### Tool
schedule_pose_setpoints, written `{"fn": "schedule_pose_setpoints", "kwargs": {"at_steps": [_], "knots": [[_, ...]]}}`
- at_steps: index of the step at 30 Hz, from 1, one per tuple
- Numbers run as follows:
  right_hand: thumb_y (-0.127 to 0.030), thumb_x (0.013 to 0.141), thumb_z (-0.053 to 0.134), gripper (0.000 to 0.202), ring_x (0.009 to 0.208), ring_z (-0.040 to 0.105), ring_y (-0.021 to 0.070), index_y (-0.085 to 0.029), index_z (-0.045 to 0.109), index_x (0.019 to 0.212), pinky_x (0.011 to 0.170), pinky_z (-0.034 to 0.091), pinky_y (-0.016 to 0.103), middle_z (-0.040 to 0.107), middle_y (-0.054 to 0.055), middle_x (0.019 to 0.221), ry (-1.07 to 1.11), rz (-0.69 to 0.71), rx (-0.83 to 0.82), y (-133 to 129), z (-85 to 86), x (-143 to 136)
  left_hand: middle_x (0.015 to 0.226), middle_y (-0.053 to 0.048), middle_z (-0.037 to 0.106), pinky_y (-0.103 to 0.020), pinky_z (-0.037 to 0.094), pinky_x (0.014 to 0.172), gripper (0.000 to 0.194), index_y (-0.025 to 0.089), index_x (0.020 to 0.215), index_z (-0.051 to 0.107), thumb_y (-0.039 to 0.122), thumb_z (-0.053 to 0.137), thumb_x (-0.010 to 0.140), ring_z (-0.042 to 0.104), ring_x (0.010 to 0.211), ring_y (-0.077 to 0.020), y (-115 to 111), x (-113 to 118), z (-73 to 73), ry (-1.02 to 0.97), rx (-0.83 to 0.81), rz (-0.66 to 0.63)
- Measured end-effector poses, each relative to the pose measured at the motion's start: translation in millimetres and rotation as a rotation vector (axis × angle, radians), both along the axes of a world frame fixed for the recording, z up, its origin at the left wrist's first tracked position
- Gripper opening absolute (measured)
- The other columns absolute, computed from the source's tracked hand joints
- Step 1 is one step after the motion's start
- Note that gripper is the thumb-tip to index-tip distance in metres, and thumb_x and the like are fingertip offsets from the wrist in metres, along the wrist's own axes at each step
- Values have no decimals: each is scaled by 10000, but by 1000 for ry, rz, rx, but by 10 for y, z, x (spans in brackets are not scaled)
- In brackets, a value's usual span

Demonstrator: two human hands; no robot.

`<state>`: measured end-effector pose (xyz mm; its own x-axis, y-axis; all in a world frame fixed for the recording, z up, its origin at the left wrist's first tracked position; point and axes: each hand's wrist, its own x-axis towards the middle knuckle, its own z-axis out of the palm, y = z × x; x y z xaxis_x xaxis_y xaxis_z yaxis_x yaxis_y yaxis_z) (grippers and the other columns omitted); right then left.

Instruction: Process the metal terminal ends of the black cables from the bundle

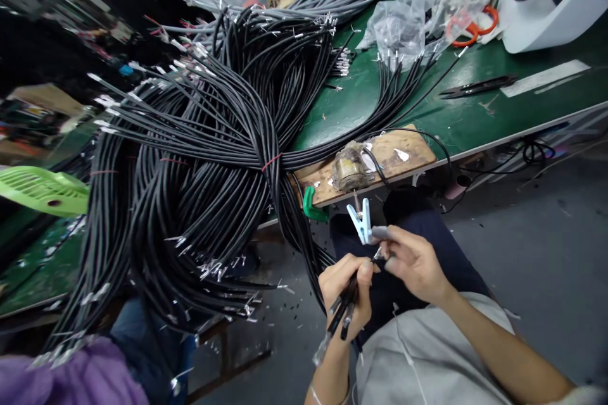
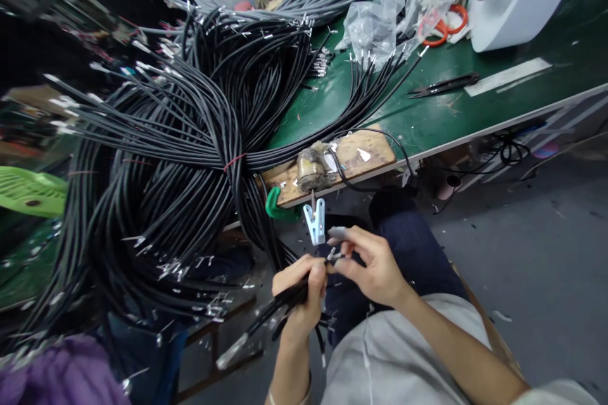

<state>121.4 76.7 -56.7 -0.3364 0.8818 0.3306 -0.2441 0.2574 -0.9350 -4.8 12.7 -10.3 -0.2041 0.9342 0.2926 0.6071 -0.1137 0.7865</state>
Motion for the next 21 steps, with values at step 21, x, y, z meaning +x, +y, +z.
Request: {"fn": "schedule_pose_setpoints", "kwargs": {"at_steps": [21], "knots": [[-450, 775, 676, 386, 441, 417, 69, -122, 647, 574, 429, 286, 207, 584, 1, 518, 103, 402, -560, 575, 130, -121, 591, -12, 622, -213, 419, 514, 142, 155, 684, 681, 240, 713, 793, 550, 518, -106, 96, -93, -36, -244, 129, -100]]}}
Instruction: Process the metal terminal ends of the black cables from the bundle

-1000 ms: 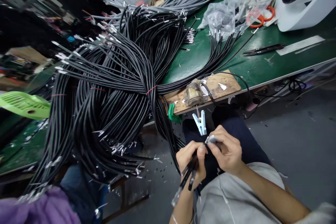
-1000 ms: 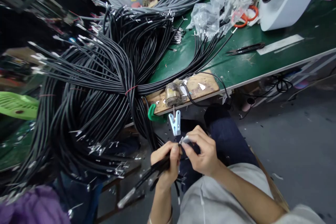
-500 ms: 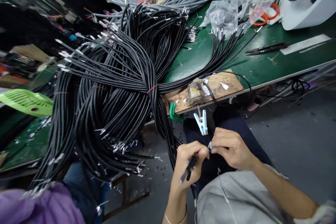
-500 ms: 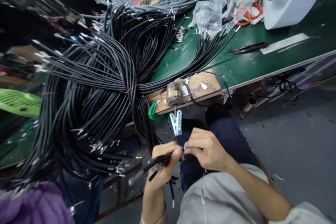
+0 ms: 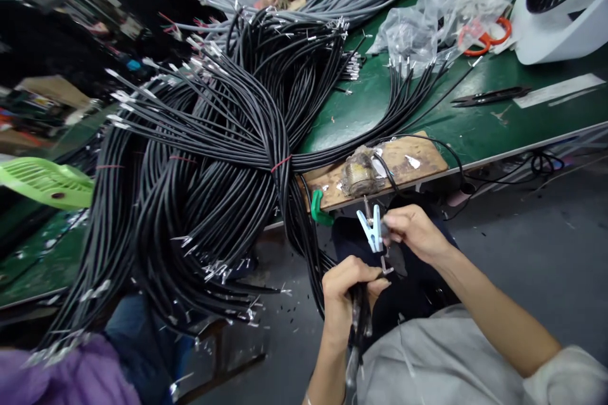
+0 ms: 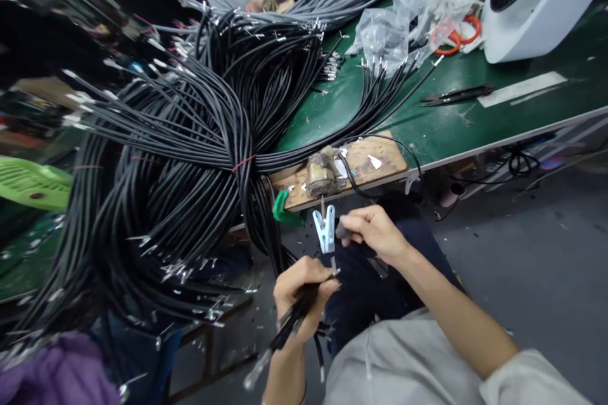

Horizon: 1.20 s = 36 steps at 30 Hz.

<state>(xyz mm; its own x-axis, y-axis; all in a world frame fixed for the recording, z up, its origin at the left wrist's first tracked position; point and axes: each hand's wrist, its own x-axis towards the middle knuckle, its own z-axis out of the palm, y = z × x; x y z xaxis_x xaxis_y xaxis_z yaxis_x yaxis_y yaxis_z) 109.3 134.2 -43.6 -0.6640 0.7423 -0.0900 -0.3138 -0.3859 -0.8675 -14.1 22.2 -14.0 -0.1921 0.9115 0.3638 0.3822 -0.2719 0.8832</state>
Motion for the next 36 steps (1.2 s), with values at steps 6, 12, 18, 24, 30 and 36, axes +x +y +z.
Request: {"fn": "schedule_pose_setpoints", "kwargs": {"at_steps": [6, 12, 18, 24, 30, 36], "knots": [[-533, 739, 705, 419, 541, 477, 93, -123, 662, 664, 521, 380, 219, 551, -7, 582, 161, 23, -135, 25, 173, -217, 613, -20, 639, -246, 456, 539, 171, 173, 722, 678, 316, 692, 813, 570, 543, -127, 17, -6, -36, -71, 85, 77], [-486, 706, 758, 372, 523, 488, 85, -121, 685, 685, 496, 384, 201, 580, 2, 603, 238, -6, -273, -32, 137, -264, 610, -8, 626, -221, 433, 530, 117, 167, 721, 676, 236, 674, 816, 573, 531, -118, 95, -4, 53, 29, -9, 77], [-585, 794, 620, 463, 596, 550, 125, -130, 705, 771, 576, 447, 248, 632, 45, 651, 237, 35, -305, -50, -11, -193, 602, -19, 634, -224, 441, 526, 130, 157, 713, 681, 225, 651, 820, 588, 525, -124, 97, -23, 124, 57, -53, 47], [-438, 787, 702, 283, 613, 539, 117, -161, 737, 832, 569, 443, 241, 652, 48, 699, 65, -195, -143, -85, -101, 211, 622, -47, 693, -235, 495, 553, 122, 161, 725, 707, 240, 681, 814, 633, 559, -142, 65, -47, 80, -16, 7, -29], [-339, 829, 671, 153, 585, 556, 147, -191, 711, 821, 536, 461, 275, 626, 40, 676, -177, -303, 166, -360, -59, 498, 554, -70, 659, -238, 484, 471, 425, 171, 718, 713, 575, 606, 798, 605, 476, -144, 51, -191, -83, -181, -64, -234], [-153, 825, 660, 57, 630, 536, 158, -205, 678, 839, 594, 446, 308, 612, 28, 693, -244, -357, 633, -614, 134, 381, 588, -65, 655, -242, 481, 527, 297, 158, 722, 678, 412, 601, 855, 604, 539, -147, -39, -94, 20, -124, -44, -105]]}}
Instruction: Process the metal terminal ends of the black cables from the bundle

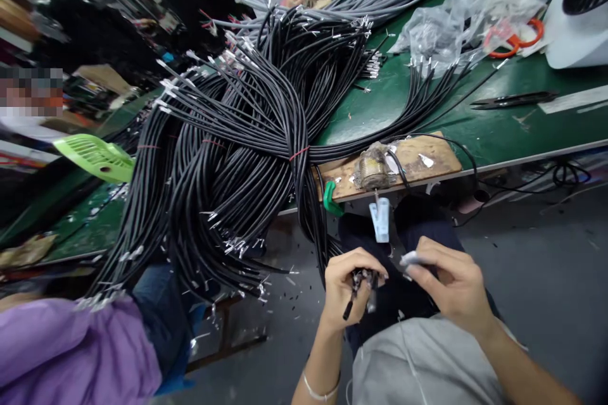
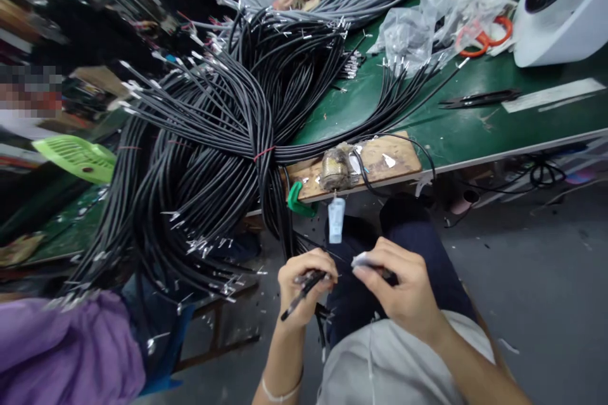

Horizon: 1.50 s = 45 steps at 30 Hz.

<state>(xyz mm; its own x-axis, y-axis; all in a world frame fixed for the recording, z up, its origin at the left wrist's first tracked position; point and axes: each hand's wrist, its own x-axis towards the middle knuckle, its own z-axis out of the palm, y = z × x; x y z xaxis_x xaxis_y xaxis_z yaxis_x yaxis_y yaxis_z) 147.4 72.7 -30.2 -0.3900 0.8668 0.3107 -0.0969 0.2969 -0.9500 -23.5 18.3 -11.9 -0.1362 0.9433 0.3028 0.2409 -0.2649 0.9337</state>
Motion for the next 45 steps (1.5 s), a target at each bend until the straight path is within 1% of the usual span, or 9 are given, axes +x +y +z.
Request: {"fn": "schedule_pose_setpoints", "kwargs": {"at_steps": [4, 11, 16, 19, 24, 30, 34, 40, 45], "knots": [[-151, 782, 718, 125, 675, 553, 171, -195, 666, 887, 646, 462, 333, 645, 38, 743, -18, -3, 188, -35, 146, -76, 575, -41, 648, -205, 418, 467, 181, 145, 729, 688, 309, 683, 804, 546, 474, -111, -65, 69, 78, 119, 21, 107], [-161, 831, 646, 29, 684, 554, 169, -185, 657, 818, 626, 456, 311, 631, 39, 728, -108, 33, 102, -9, 180, -112, 632, -51, 677, -225, 476, 539, 57, 145, 783, 715, 156, 660, 794, 615, 555, -136, -80, 28, 69, 229, -8, 29], [-100, 818, 614, 116, 668, 484, 167, -186, 616, 741, 668, 411, 336, 568, 26, 675, -36, -172, 132, -71, 32, -234, 654, -47, 660, -223, 469, 535, 48, 140, 815, 695, 138, 660, 784, 604, 564, -133, -82, 64, 31, 301, -51, 73], [-164, 829, 618, 106, 682, 479, 165, -191, 628, 727, 635, 397, 309, 540, 24, 690, 192, -200, -125, -136, -76, -380, 632, -18, 603, -212, 433, 519, 32, 146, 805, 665, 171, 669, 786, 556, 546, -118, -77, 92, -6, 313, -89, 125], [-364, 803, 664, 212, 626, 482, 129, -172, 632, 719, 598, 421, 259, 525, 5, 679, 539, 84, -778, -167, -153, -486, 647, -4, 582, -205, 404, 532, 89, 155, 738, 618, 195, 635, 816, 531, 551, -105, -54, 125, 7, 225, -119, 135], [-251, 833, 640, 79, 757, 545, 161, -188, 650, 879, 683, 440, 284, 590, 36, 825, 225, 52, -330, -41, -99, -275, 634, -6, 590, -206, 388, 534, 79, 151, 737, 644, 168, 639, 815, 530, 551, -106, -34, 117, 46, 217, -133, 114], [-163, 842, 586, 145, 680, 487, 145, -174, 562, 699, 625, 389, 279, 523, 9, 691, -71, -66, -40, 13, -33, -258, 651, -21, 607, -214, 396, 556, 39, 140, 742, 657, 127, 671, 776, 538, 568, -113, -30, 88, -10, 259, -148, 23], [-271, 835, 612, 368, 513, 389, 95, -177, 451, 517, 492, 310, 245, 406, -41, 536, -152, -100, -193, 143, -108, -256, 670, -24, 583, -216, 375, 563, 78, 133, 768, 646, 145, 608, 836, 532, 584, -112, -37, 102, -87, 325, -195, -51], [-299, 800, 685, 194, 762, 570, 152, -167, 671, 942, 662, 460, 265, 614, 50, 872, 34, 225, -258, 259, -125, -103, 622, 2, 522, -217, 320, 525, 169, 143, 750, 623, 173, 535, 892, 474, 538, -98, -34, 122, -41, 356, -177, -9]]}}
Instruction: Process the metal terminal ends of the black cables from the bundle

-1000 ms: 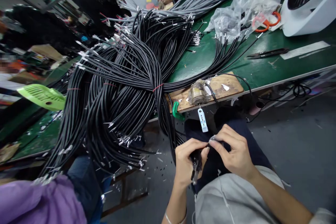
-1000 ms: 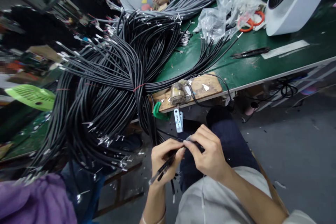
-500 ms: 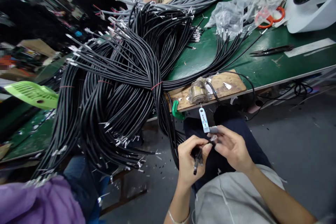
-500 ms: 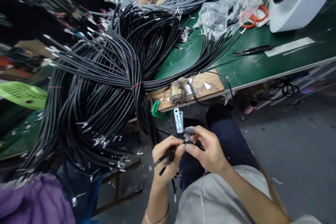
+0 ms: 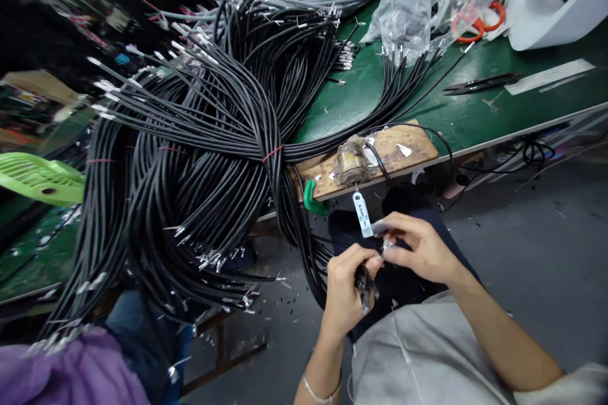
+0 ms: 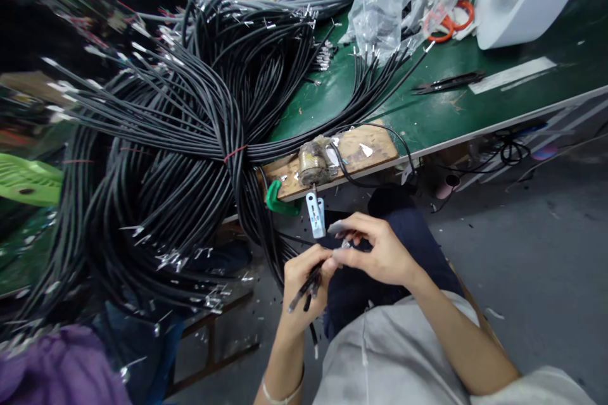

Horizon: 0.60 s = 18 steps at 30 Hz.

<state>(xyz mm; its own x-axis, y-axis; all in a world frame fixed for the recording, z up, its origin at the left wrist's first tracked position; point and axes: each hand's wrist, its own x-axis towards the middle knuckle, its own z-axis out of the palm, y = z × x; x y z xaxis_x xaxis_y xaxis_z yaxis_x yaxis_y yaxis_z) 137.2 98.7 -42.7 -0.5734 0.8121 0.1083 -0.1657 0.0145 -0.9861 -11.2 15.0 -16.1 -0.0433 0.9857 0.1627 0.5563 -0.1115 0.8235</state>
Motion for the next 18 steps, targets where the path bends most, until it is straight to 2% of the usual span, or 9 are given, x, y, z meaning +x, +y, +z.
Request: {"fn": "schedule_pose_setpoints", "kwargs": {"at_steps": [1, 3, 8, 10, 12, 14, 15, 16, 18], "knots": [[-278, 794, 695, 191, 777, 575, 154, -173, 671, 951, 673, 467, 269, 611, 51, 890, 31, 65, -10, -5, 2, 6, 619, 3, 519, -217, 318, 523, 192, 146, 735, 615, 174, 520, 900, 472, 535, -97, 0, 1, 14, -10, 2, 4], [-258, 806, 683, 102, 742, 577, 146, -172, 672, 860, 653, 470, 266, 601, 41, 835, 113, 94, -87, -46, 0, -28, 613, 4, 521, -216, 327, 532, 241, 151, 694, 591, 178, 494, 913, 480, 540, -97, -3, -1, 31, -35, -6, 17], [-325, 699, 779, 217, 590, 531, 114, -163, 635, 684, 566, 447, 251, 575, 1, 663, 329, -117, -459, -242, -27, -287, 575, 22, 502, -216, 337, 526, 230, 162, 677, 565, 224, 525, 895, 480, 516, -97, -19, 2, -33, -99, 42, 98], [-321, 693, 780, 237, 559, 498, 104, -168, 607, 646, 539, 422, 241, 547, -15, 624, 329, -218, -516, -320, -30, -376, 551, 30, 493, -216, 340, 516, 223, 165, 659, 546, 239, 567, 869, 477, 501, -98, -23, 10, -69, -125, 74, 142], [-276, 730, 749, 201, 580, 487, 112, -178, 601, 636, 549, 411, 249, 535, -14, 623, 276, -367, -384, -373, -30, -419, 541, 30, 498, -214, 346, 505, 239, 166, 638, 529, 246, 595, 853, 481, 491, -98, -23, 16, -82, -143, 65, 184], [-226, 758, 719, 142, 650, 501, 136, -186, 633, 652, 613, 422, 277, 560, 7, 657, 210, -525, -148, -386, -30, -416, 542, 31, 503, -209, 345, 485, 231, 162, 648, 544, 250, 605, 852, 481, 474, -93, -19, 8, -68, -170, 26, 206], [-216, 764, 713, 121, 684, 508, 147, -187, 649, 666, 644, 425, 290, 575, 19, 680, 193, -547, -71, -374, -28, -401, 543, 32, 503, -206, 341, 471, 217, 158, 665, 565, 250, 602, 858, 475, 458, -87, -15, -4, -53, -190, 7, 199], [-226, 766, 714, 107, 699, 513, 151, -185, 659, 685, 655, 427, 296, 584, 28, 697, 201, -510, -62, -352, -24, -380, 541, 33, 504, -204, 339, 462, 204, 154, 686, 591, 247, 593, 867, 468, 444, -82, -10, -20, -37, -211, -3, 179], [-297, 753, 733, 152, 656, 503, 135, -172, 655, 721, 593, 414, 276, 572, 26, 692, 273, -268, -260, -278, -9, -324, 545, 25, 521, -207, 356, 472, 196, 151, 723, 640, 247, 577, 882, 476, 448, -84, 4, -59, -10, -249, 10, 108]]}}
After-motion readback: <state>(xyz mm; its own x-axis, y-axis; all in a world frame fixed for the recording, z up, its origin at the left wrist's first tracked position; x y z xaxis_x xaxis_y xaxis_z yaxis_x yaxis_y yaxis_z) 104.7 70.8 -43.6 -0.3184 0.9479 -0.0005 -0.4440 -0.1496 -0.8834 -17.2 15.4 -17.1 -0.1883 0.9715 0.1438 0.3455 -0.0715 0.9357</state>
